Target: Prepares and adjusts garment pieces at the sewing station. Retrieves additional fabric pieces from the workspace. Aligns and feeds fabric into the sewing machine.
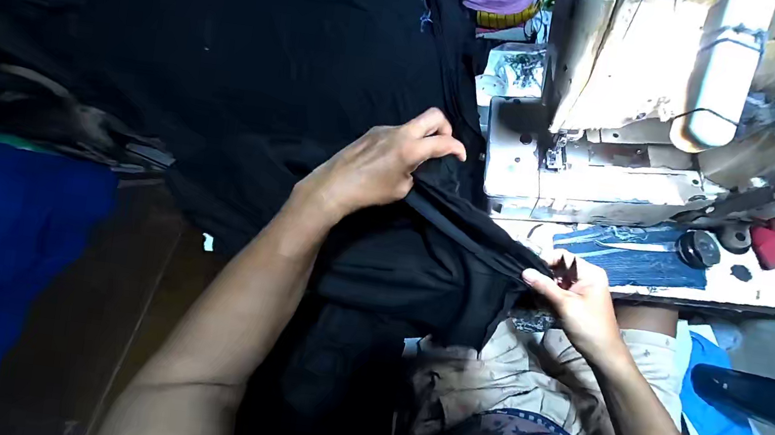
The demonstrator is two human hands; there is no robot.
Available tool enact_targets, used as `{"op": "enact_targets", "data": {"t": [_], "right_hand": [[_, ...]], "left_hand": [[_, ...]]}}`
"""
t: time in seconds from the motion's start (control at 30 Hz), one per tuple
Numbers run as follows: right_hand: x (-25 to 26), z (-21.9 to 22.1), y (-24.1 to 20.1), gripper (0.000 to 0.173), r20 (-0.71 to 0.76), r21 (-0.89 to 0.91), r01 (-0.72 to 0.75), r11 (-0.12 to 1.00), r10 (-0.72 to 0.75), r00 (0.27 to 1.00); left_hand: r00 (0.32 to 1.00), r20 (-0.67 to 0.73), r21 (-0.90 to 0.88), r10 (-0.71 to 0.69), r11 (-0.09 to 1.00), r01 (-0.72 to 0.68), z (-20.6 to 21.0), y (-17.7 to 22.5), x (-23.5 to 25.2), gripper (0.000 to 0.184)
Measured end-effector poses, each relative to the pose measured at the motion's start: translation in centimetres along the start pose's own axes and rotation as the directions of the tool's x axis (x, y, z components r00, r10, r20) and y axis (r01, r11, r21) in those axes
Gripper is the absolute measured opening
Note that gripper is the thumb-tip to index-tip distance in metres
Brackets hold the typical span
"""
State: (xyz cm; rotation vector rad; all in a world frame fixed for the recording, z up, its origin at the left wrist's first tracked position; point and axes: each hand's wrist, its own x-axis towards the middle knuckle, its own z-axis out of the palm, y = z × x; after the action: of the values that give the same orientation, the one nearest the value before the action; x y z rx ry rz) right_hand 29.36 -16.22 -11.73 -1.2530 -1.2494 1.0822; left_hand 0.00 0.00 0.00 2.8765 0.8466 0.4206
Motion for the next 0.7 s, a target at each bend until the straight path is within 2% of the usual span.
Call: {"op": "enact_targets", "data": {"t": [0.07,0.13,0.17,0.2,0.27,0.33,0.4,0.57,0.63,0.7], "right_hand": [[-0.3,-1.3,1.2,0.013,-0.08,-0.095,-0.008,0.995,0.001,0.997],[-0.2,-1.3,1.9,0.011,-0.129,-0.327,0.074,0.942,-0.122,0.984],[0.0,-1.1,2.0,0.013,-0.125,-0.465,0.145,0.873,-0.227,0.966],[0.2,-0.8,1.6,0.023,-0.093,-0.572,0.222,0.79,-0.331,0.939],[0.5,0.3,0.1,0.037,-0.034,-0.654,0.33,0.681,-0.462,0.886],[0.7,1.6,-1.4,0.042,-0.002,-0.638,0.407,0.654,-0.53,0.848],[1.4,2.2,-1.8,0.044,0.042,-0.613,0.447,0.652,-0.537,0.842],[2.7,1.1,0.3,0.023,0.047,-0.525,0.392,0.756,-0.435,0.899],[2.3,0.7,0.6,0.023,0.029,-0.477,0.354,0.805,-0.387,0.921],[1.9,0.5,0.7,0.024,0.019,-0.431,0.293,0.853,-0.316,0.948]], "left_hand": [[1.0,-0.005,-0.166,0.027,0.986,-0.027,0.6,0.1,-0.3,0.049],[0.998,-0.009,-0.281,0.067,0.957,-0.067,0.7,0.9,0.0,0.038],[0.997,-0.003,-0.306,0.078,0.949,-0.076,0.6,1.3,0.4,0.031],[0.996,-0.003,-0.319,0.084,0.944,-0.081,0.5,1.7,0.7,0.026],[0.996,-0.029,-0.331,0.079,0.94,-0.084,0.4,2.4,1.3,0.025],[0.996,-0.065,-0.358,0.068,0.93,-0.087,0.3,3.2,1.8,0.022],[0.992,-0.118,-0.376,0.052,0.922,-0.093,0.5,4.1,2.4,0.018],[0.945,-0.322,-0.262,0.056,0.954,-0.145,3.7,5.1,4.7,0.015],[0.948,-0.311,-0.144,0.066,0.983,-0.116,5.3,5.7,5.8,0.018],[0.97,-0.23,0.013,0.08,0.997,-0.079,6.5,6.2,6.8,0.03]]}}
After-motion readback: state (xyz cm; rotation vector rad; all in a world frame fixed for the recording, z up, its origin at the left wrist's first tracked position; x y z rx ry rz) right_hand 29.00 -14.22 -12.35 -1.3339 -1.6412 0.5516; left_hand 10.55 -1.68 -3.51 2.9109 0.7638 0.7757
